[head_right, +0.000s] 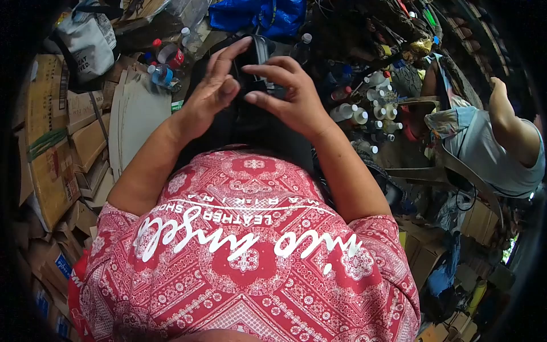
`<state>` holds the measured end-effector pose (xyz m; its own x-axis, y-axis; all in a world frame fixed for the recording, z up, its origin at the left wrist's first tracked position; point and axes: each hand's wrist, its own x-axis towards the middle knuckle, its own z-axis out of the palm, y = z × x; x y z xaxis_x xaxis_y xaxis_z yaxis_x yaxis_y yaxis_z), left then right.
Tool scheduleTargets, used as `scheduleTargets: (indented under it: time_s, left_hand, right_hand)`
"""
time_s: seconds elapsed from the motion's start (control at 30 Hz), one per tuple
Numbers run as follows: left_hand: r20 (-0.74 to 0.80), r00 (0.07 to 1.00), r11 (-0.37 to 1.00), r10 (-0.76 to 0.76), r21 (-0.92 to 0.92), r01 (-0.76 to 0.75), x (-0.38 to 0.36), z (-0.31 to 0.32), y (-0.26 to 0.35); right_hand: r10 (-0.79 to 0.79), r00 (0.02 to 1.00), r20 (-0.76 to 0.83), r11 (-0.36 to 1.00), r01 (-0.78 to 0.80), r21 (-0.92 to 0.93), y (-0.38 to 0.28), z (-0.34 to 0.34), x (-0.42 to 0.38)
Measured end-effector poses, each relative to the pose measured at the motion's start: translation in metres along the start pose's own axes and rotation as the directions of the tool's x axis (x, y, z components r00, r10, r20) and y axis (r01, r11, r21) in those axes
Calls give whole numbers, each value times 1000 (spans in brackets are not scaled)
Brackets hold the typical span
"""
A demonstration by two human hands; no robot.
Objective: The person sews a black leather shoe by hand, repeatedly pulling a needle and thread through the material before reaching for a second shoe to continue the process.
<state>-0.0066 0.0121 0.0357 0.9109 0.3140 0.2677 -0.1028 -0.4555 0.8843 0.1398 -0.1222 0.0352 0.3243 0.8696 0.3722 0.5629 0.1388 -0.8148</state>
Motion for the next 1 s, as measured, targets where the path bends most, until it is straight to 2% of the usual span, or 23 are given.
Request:
scheduleTargets:
  time_s: [0.03,0.1,0.13,0.2,0.23,0.3,0.33,0.37,0.4,0.43,0.53,0.6,0.63,0.67,0.7,0.77,0.8,0.87,0.9,1.0]
  left_hand:
    - [13,999,994,-32,-104,33,1,8,7]
    - [18,999,987,-34,-158,36,6,15,12]
    - [21,999,987,-30,-158,33,8,14,11]
    - [-190,980,954,68,-275,-119,15,7,1]
    - [-274,958,938,89,-300,-173,19,-3,-4]
    - [-293,954,997,65,59,-49,28,-10,-49]
    - [-182,983,988,6,154,23,25,-3,-48]
    - [-78,995,964,-63,255,81,21,6,-46]
    - [-41,999,933,9,360,7,18,17,-48]
    - [5,998,940,-65,335,60,17,24,-48]
    - [21,1000,921,7,388,-14,14,32,-58]
    - [91,992,859,91,497,-124,11,29,-63]
    - [87,993,859,85,499,-117,8,27,-65]
    - [77,993,832,87,542,-114,2,24,-65]
    - [68,994,804,89,584,-112,-3,21,-65]
    - [71,991,779,115,612,-135,-11,12,-64]
    - [75,987,754,144,637,-159,-13,8,-65]
    - [102,984,745,143,644,-175,-27,2,-58]
    - [124,982,736,139,650,-186,-34,-3,-55]
    - [29,1000,726,-7,687,-15,-70,-49,-59]
  right_hand:
    - [-105,994,33,994,104,31,0,3,2]
    - [-2,999,-38,976,11,217,3,9,2]
    - [-4,999,-41,977,12,214,-1,6,1]
    - [191,980,-56,875,-144,462,-15,-7,0]
    - [191,980,-61,875,-142,462,-17,-17,-1]
    - [62,994,-93,639,32,768,-19,-46,-6]
    - [62,994,-95,642,33,766,-22,-57,-8]
    - [24,999,-32,491,16,871,-25,-66,-10]
    - [-28,999,25,326,-14,945,-27,-73,-11]
    - [-29,999,25,331,-14,943,-26,-78,-13]
    - [216,958,188,252,-240,937,-26,-78,-22]
    - [212,950,227,212,-272,939,-10,-79,-26]
    - [208,942,265,170,-302,938,0,-80,-29]
    - [285,937,202,265,-280,923,7,-83,-31]
    - [285,936,207,260,-283,923,18,-92,-34]
    - [460,887,-36,455,-200,868,44,-113,-41]
    - [462,886,-37,451,-199,870,59,-120,-44]
    - [734,625,-266,519,-264,813,86,-131,-53]
    - [739,633,-231,492,-274,826,104,-135,-63]
    - [712,669,-212,445,-197,874,144,-144,-82]
